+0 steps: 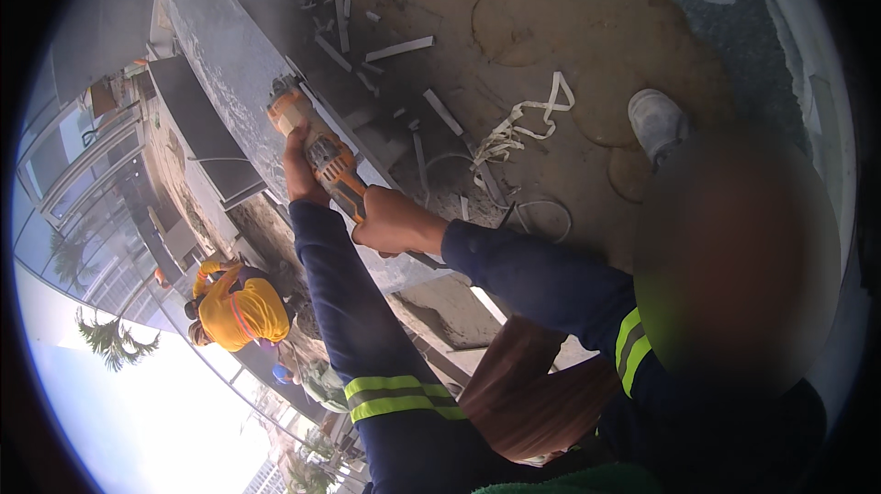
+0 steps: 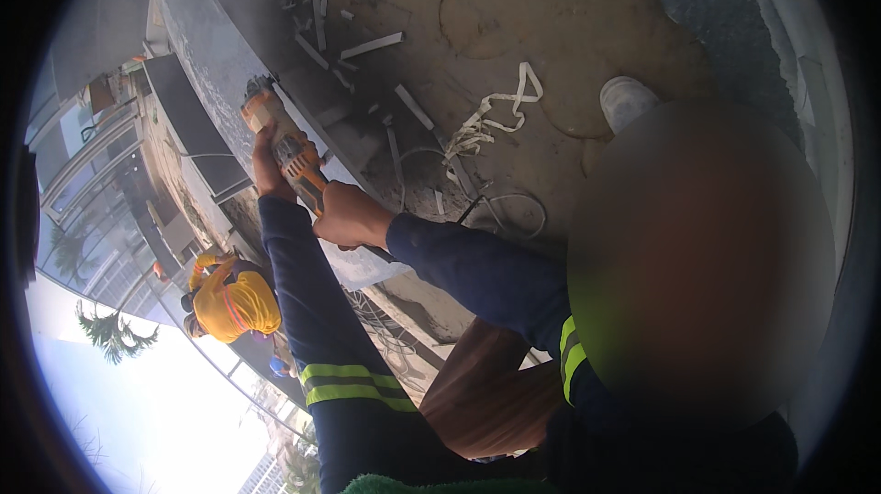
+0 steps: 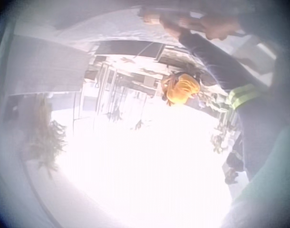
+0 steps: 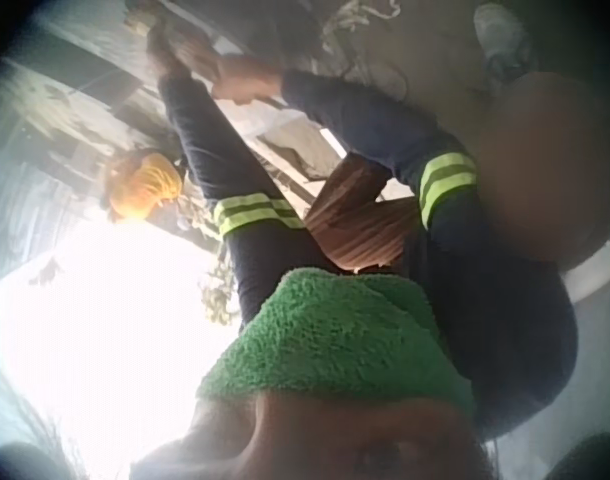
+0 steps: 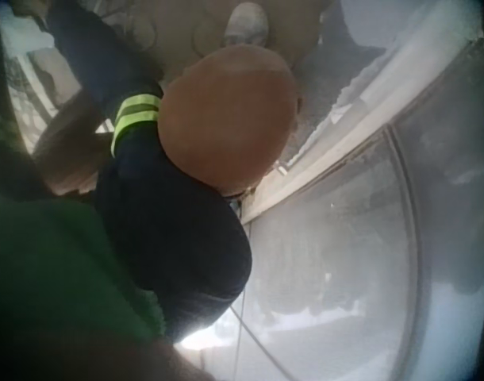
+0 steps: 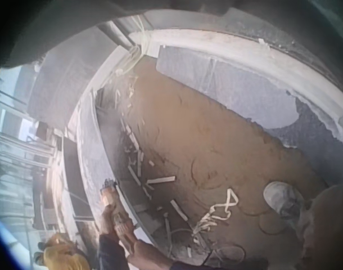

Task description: The person uses an angle grinder to grind a concrete surface, creating dust and debris. The person maintains a steady grip on the tool while moving it across the surface.

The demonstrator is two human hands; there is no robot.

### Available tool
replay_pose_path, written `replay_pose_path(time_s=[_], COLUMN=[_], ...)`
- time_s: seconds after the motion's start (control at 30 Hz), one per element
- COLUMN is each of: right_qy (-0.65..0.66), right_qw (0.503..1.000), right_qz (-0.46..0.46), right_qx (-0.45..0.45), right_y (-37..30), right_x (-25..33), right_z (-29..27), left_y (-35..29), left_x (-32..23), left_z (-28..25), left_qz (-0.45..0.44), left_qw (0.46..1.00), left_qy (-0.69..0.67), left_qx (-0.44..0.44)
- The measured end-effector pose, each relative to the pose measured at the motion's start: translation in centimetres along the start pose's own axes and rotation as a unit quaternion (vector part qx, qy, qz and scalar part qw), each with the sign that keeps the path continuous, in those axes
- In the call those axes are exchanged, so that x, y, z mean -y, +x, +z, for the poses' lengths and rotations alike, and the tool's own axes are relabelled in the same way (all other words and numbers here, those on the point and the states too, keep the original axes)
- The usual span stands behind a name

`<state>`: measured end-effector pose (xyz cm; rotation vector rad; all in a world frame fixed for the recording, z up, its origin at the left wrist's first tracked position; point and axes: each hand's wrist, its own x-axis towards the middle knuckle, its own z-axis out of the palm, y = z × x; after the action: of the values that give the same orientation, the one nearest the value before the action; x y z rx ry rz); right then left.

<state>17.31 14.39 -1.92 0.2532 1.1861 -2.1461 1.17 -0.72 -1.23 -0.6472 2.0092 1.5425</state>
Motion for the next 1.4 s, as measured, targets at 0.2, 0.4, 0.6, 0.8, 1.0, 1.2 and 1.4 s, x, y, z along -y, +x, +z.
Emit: replay_pose_path(time_s=[0.2, 0.4, 0.6, 0.8, 1.0, 1.2, 1.4], right_qy=[-0.017, -0.029, -0.054, -0.081, -0.073, -0.105, -0.064], right_qw=[1.000, 1.000, 0.998, 0.995, 0.996, 0.991, 0.998], right_qz=[-0.006, 0.003, -0.026, -0.034, -0.022, -0.048, 0.003], right_qx=[-0.016, -0.005, -0.036, -0.046, -0.035, -0.059, -0.011], right_y=[-1.5, -2.4, -2.4, -2.9, -3.6, -4.2, -5.6], right_x=[-0.6, -1.2, -3.1, -3.5, -4.0, -4.7, -3.1], right_z=[0.3, 0.3, 1.3, 1.5, 1.5, 2.0, 1.1], left_y=[-1.1, -1.9, -2.8, -3.6, -4.1, -4.8, -6.0], left_x=[0.9, 2.0, 2.7, 3.0, 3.7, 4.0, 4.0], left_z=[-0.4, -0.4, -0.3, -0.2, -0.3, 0.1, 0.3], left_qz=[0.002, 0.034, 0.028, 0.024, 0.020, 0.016, 0.012], left_qw=[1.000, 0.999, 1.000, 1.000, 1.000, 1.000, 1.000], left_qy=[0.000, 0.005, -0.002, 0.000, 0.001, -0.006, -0.001], left_qx=[0.011, 0.004, -0.001, -0.007, -0.002, -0.020, -0.008])
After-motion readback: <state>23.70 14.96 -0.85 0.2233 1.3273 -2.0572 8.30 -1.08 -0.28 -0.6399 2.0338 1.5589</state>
